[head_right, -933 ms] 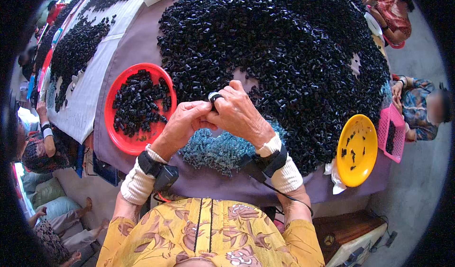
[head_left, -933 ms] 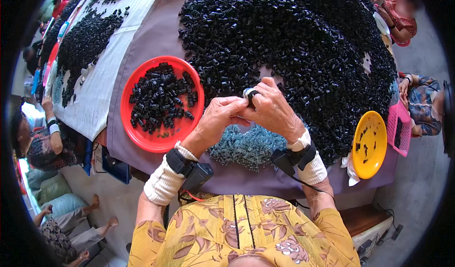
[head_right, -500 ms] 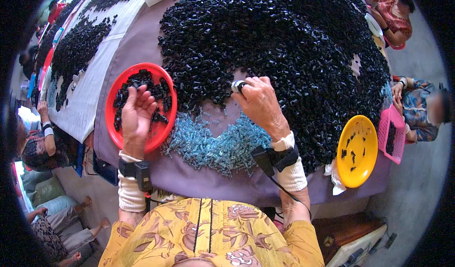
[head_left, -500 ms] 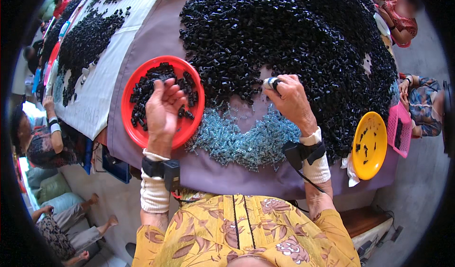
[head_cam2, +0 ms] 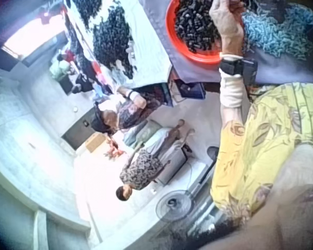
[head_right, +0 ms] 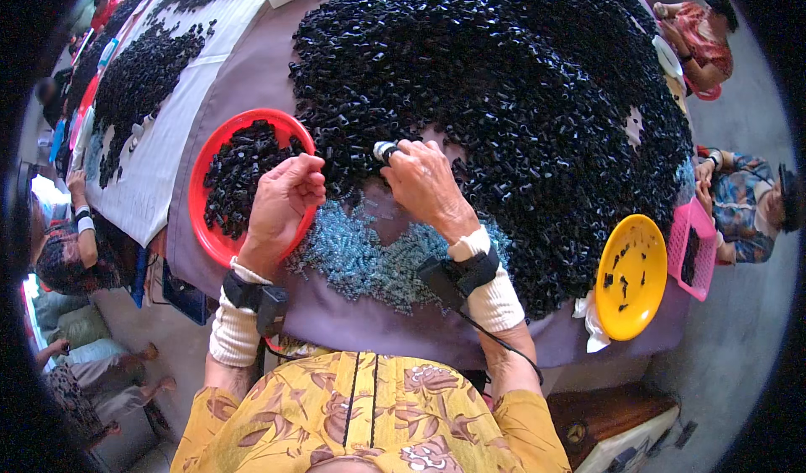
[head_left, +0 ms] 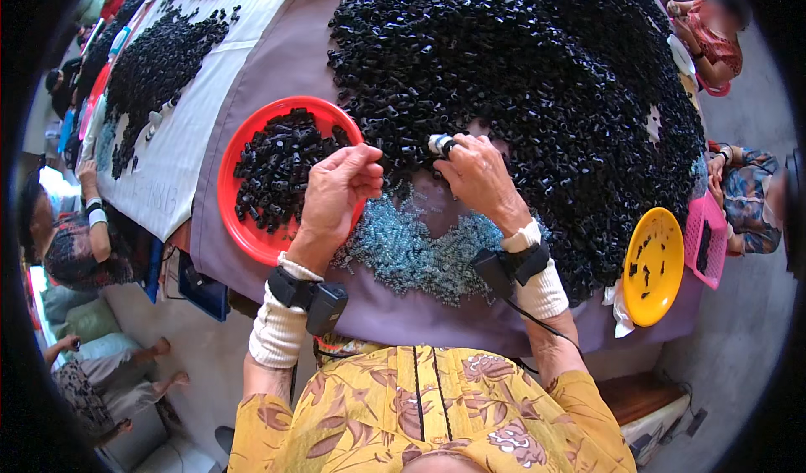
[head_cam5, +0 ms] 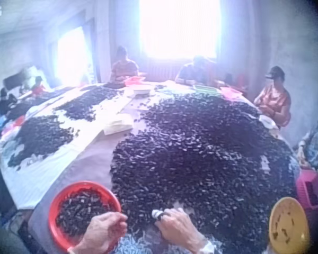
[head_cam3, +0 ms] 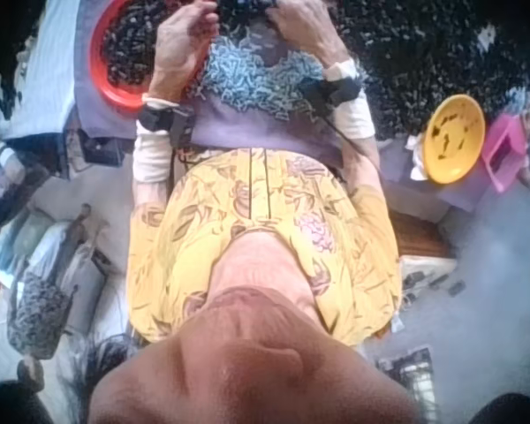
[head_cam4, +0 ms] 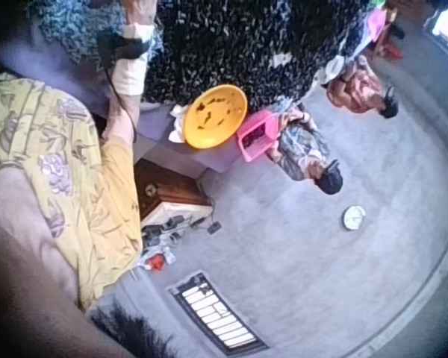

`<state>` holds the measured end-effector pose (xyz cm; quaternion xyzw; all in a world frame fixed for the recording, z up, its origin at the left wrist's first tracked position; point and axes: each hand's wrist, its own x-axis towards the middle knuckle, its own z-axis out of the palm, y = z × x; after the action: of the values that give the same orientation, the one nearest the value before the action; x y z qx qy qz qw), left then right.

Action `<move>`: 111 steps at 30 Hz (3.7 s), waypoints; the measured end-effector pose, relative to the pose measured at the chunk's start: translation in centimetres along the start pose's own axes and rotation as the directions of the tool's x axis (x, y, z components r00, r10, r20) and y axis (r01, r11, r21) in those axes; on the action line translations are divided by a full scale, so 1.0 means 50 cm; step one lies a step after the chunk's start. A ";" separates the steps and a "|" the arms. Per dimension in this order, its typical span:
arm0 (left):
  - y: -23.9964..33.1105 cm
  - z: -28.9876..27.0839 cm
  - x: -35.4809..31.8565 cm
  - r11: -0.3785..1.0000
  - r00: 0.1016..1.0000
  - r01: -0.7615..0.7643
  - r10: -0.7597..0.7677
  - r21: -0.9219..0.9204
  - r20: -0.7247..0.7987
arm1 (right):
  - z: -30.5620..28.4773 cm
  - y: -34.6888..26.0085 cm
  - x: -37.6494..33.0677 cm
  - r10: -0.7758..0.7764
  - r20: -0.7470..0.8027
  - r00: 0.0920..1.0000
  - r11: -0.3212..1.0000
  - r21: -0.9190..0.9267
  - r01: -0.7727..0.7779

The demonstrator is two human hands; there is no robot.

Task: Manually assembling small black plastic components by joining them together.

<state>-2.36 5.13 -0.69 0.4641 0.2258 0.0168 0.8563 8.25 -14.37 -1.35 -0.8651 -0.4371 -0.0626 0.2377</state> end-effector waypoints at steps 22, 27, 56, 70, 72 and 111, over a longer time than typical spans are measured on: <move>-0.051 0.077 0.023 0.988 0.960 -0.031 -0.013 0.150 0.281 | -0.029 0.004 -0.002 0.154 -0.062 0.986 0.829 0.551 -0.095; -0.058 0.078 0.027 0.992 0.957 -0.021 -0.015 0.121 0.290 | -0.045 -0.007 -0.007 0.210 -0.026 0.977 0.769 0.622 -0.149; -0.059 0.071 0.003 0.966 0.940 -0.059 -0.031 0.250 0.341 | -0.060 -0.020 -0.042 0.207 -0.030 0.978 0.829 0.537 -0.159; -0.056 0.084 -0.004 0.897 0.933 -0.187 0.035 0.401 0.357 | -0.065 -0.015 -0.036 0.074 -0.029 0.997 0.869 0.492 -0.050; -0.051 0.086 -0.005 0.897 0.930 -0.181 0.023 0.404 0.366 | -0.066 -0.014 -0.033 0.106 -0.012 0.994 0.814 0.575 -0.080; -0.040 0.105 -0.005 0.908 0.930 -0.239 0.112 0.344 0.351 | -0.065 -0.020 -0.018 0.331 0.249 0.910 0.445 0.809 -0.383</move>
<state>-0.85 -0.20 0.24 0.6365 0.0382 -0.0255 0.7699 7.21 -16.02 1.58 -0.7138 -0.2262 0.2314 0.6211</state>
